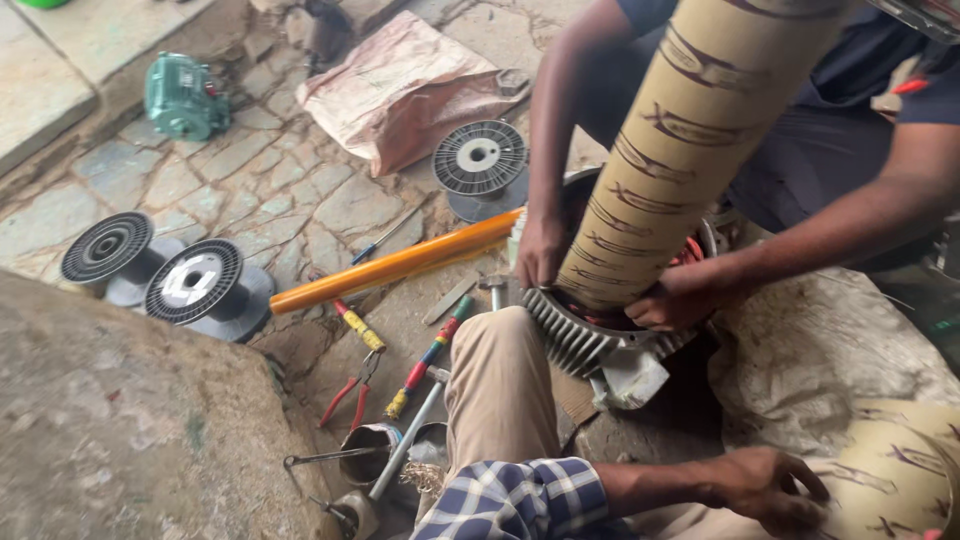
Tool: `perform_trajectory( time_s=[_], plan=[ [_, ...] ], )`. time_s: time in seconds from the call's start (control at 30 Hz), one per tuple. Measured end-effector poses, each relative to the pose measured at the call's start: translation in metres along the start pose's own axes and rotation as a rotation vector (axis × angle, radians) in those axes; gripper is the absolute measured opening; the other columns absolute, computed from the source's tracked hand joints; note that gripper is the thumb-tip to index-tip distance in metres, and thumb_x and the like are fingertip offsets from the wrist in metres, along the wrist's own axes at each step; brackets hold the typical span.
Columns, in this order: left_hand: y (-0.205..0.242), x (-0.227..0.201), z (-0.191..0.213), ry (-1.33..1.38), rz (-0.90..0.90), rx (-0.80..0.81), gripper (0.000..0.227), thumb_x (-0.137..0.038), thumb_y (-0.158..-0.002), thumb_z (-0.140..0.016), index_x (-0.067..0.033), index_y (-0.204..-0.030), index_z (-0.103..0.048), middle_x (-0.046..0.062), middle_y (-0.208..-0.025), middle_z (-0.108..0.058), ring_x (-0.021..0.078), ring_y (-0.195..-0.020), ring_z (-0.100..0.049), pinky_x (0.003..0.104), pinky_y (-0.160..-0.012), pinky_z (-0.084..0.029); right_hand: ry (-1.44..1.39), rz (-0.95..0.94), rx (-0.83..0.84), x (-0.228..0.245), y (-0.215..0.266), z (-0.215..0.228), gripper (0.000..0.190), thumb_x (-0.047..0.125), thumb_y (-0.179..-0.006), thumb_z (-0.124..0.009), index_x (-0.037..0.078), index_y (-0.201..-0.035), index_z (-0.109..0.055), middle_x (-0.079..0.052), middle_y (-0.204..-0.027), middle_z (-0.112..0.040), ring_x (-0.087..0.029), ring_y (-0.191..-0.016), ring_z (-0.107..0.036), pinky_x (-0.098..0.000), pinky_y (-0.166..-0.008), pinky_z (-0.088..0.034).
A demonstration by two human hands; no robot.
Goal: The person cuts a long strip from a roll of branded cardboard using scissors. They hold the roll steady with one hand and cut along its length with the other. A second person is visible nearby, working on a motor stator.
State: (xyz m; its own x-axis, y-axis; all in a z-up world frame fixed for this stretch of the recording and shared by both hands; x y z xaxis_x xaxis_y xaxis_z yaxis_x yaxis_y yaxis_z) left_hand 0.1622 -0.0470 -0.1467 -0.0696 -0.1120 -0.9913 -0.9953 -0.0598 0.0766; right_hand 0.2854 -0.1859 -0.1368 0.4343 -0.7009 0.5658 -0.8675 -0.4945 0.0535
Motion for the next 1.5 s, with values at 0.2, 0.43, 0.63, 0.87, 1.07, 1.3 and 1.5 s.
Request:
perform_trajectory(
  time_s=[0.2, 0.43, 0.63, 0.87, 1.07, 1.3, 1.5],
  plan=[
    [0.012, -0.001, -0.009, 0.065, 0.094, -0.134, 0.045, -0.027, -0.096, -0.075, 0.0031, -0.128, -0.066, 0.023, -0.104, -0.074, 0.0259, -0.082, -0.071, 0.035, -0.068, -0.058, -0.068, 0.023, 0.068, 0.029, 0.019, 0.024, 0.043, 0.033, -0.112, -0.049, -0.006, -0.128, -0.058, -0.016, -0.119, -0.064, -0.023, -0.109, -0.059, -0.0310, -0.098, -0.046],
    [0.029, -0.010, -0.035, 0.117, -0.108, 0.166, 0.034, -0.028, -0.096, -0.075, 0.0045, -0.101, -0.069, 0.015, -0.096, -0.077, 0.0201, -0.091, -0.073, 0.034, -0.081, -0.059, -0.121, 0.020, 0.192, 0.047, 0.033, 0.042, 0.041, 0.031, -0.116, -0.044, -0.007, -0.124, -0.059, -0.015, -0.117, -0.064, -0.021, -0.106, -0.058, -0.0273, -0.096, -0.045],
    [0.048, -0.008, -0.058, -0.145, -0.080, 0.244, 0.033, -0.029, -0.099, -0.071, 0.0039, -0.098, -0.073, 0.017, -0.089, -0.076, 0.0248, -0.087, -0.074, 0.037, -0.079, -0.059, -0.085, 0.026, 0.111, 0.044, 0.036, 0.011, 0.038, 0.032, -0.121, -0.046, -0.001, -0.132, -0.061, -0.013, -0.126, -0.066, -0.021, -0.109, -0.059, -0.0288, -0.099, -0.047],
    [0.036, -0.012, -0.023, 0.027, -0.150, -0.121, 0.022, -0.015, -0.104, -0.060, 0.0041, -0.105, -0.071, 0.015, -0.091, -0.073, 0.0184, -0.088, -0.067, 0.035, -0.082, -0.057, 0.212, 0.024, -0.143, 0.069, 0.039, 0.007, 0.028, 0.037, -0.119, -0.059, 0.012, -0.131, -0.060, -0.005, -0.109, -0.060, -0.019, -0.082, -0.050, -0.0405, -0.099, -0.055],
    [0.008, -0.042, 0.037, 0.267, -0.235, -0.493, 0.023, -0.011, -0.102, -0.059, 0.0060, -0.113, -0.070, 0.011, -0.100, -0.074, 0.0122, -0.088, -0.065, 0.030, -0.081, -0.055, 1.246, -0.033, -0.306, 0.119, 0.039, 0.054, 0.041, 0.014, -0.107, -0.067, -0.011, -0.138, -0.059, -0.017, -0.121, -0.065, -0.026, -0.110, -0.060, -0.0436, -0.093, -0.048],
    [-0.022, -0.096, 0.089, -0.007, -0.151, -0.687, 0.027, -0.018, -0.103, -0.064, 0.0027, -0.118, -0.072, 0.011, -0.099, -0.073, 0.0160, -0.088, -0.068, 0.029, -0.082, -0.052, 1.834, -0.366, -0.001, 0.111, 0.023, 0.044, 0.034, 0.024, -0.099, -0.070, -0.005, -0.116, -0.068, -0.016, -0.092, -0.066, -0.027, -0.083, -0.065, -0.0427, -0.077, -0.052],
    [0.010, -0.078, 0.056, 0.417, -0.086, -0.221, 0.048, -0.027, -0.095, -0.076, -0.0019, -0.135, -0.066, 0.013, -0.101, -0.070, 0.0222, -0.086, -0.062, 0.038, -0.079, -0.051, 1.984, -0.451, -0.164, 0.100, 0.055, 0.055, 0.037, 0.035, -0.099, -0.074, -0.002, -0.105, -0.075, -0.018, -0.072, -0.065, -0.029, -0.065, -0.065, -0.0429, -0.066, -0.053]
  ],
)
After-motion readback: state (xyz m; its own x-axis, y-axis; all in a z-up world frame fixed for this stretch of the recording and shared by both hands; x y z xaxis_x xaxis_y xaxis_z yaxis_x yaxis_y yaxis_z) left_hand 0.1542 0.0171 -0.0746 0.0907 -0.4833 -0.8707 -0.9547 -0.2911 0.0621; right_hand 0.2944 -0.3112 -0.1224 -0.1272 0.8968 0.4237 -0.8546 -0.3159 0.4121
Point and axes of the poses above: each hand's wrist, its own y-axis away from the middle knuckle, its own z-axis out of the back of the hand, x = y × z, the point moved 3 cm from there along -y, towards the middle knuckle
